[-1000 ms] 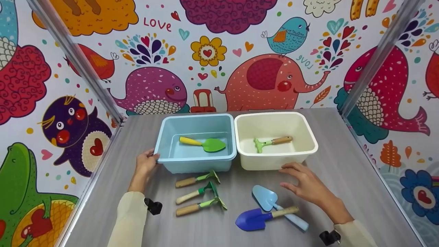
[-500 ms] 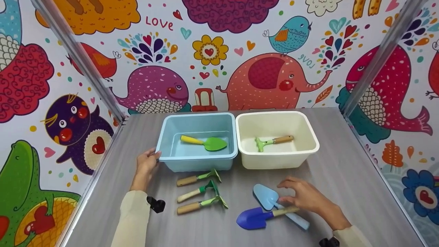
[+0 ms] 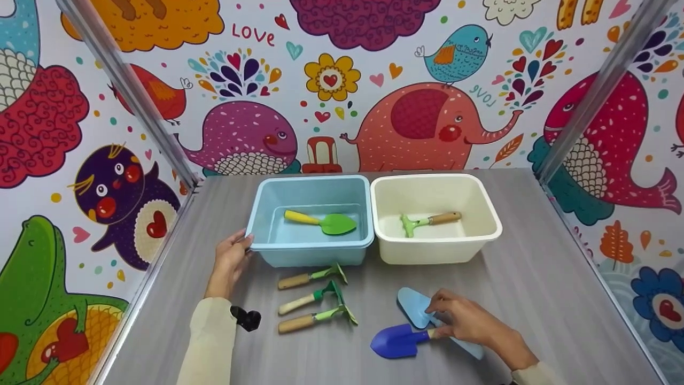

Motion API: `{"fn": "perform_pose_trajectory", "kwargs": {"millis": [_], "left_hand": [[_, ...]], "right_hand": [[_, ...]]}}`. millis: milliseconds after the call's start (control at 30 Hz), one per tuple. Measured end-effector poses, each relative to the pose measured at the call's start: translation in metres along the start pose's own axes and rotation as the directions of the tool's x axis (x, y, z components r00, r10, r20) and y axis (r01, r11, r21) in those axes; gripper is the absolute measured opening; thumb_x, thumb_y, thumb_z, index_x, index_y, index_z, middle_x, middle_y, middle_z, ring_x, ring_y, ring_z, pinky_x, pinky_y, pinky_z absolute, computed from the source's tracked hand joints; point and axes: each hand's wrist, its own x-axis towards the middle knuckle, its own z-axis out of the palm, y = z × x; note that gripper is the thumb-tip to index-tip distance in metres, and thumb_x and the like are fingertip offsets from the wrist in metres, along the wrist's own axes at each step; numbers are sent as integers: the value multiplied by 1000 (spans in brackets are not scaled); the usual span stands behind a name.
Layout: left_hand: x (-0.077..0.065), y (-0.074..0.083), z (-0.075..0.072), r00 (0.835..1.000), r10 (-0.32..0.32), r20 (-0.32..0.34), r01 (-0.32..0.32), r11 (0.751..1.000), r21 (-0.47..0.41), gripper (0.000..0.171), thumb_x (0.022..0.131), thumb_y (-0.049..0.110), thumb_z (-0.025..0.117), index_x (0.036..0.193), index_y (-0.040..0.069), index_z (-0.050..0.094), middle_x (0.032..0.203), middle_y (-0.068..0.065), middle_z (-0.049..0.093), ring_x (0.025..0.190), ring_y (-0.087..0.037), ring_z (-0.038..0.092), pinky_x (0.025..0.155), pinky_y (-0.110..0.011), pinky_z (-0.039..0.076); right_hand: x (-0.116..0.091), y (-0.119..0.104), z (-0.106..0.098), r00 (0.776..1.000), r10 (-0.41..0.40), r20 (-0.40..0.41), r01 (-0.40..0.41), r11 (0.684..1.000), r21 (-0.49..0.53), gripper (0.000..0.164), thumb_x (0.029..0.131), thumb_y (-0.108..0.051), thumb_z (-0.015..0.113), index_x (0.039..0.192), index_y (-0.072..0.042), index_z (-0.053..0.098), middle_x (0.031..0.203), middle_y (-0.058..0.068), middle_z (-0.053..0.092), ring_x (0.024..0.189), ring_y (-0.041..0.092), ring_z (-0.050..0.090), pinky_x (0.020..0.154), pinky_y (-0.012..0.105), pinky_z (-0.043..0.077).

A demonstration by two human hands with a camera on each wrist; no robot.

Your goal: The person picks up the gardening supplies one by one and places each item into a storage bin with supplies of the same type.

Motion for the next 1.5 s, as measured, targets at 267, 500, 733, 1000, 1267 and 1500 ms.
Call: {"fn": "perform_pose_trajectory", "kwargs": {"millis": [267,500,733,1000,1267,1500], "left_hand": [[-2,0,-2,1000,-16,21,17,1000,-23,54,107,17,47,156,4,31,162,-18,34,143,-28,43,119,-43,35],[-1,0,-2,1000,-22,14,22,1000,-11,55,106,18,49,156,4,31,162,-17,34,142,-27,44,119,-42,35],[2,-1,-2,999,-30,35,30,1000,2,56,106,20,50,157,6,30,161,-16,36,138,-25,45,118,-41,37],[3,0,-6,998,-20,59,21,1000,-23,54,106,18,49,156,4,32,160,-17,37,140,-28,45,119,-42,36],[3,-1,-5,999,-23,49,23,1000,-18,55,106,17,49,156,3,30,160,-19,36,140,-28,45,118,-42,37],[2,1,-5,999,-31,44,31,999,-19,56,106,18,49,157,3,29,161,-19,34,141,-28,43,119,-42,36]], "right_hand": [[-2,3,9,999,16,37,-15,999,-32,36,74,-19,88,109,-18,77,103,-7,61,90,6,55,73,27,50],[-3,5,15,997,19,72,-17,1000,-25,33,73,-11,87,104,-21,77,98,-10,59,91,5,57,75,28,51],[-3,5,18,998,-11,59,11,1000,4,28,75,-4,84,98,-20,77,98,-10,60,91,4,57,75,27,52],[-3,6,19,999,-29,42,26,997,69,30,77,0,79,98,-23,76,98,-11,60,90,1,52,75,24,48],[-3,5,11,999,-41,2,41,997,70,28,80,-1,79,98,-22,76,92,-12,57,85,0,52,74,24,50],[1,3,3,996,-72,-51,76,995,72,24,83,-4,78,100,-20,76,92,-11,57,86,2,55,74,24,53]]}}
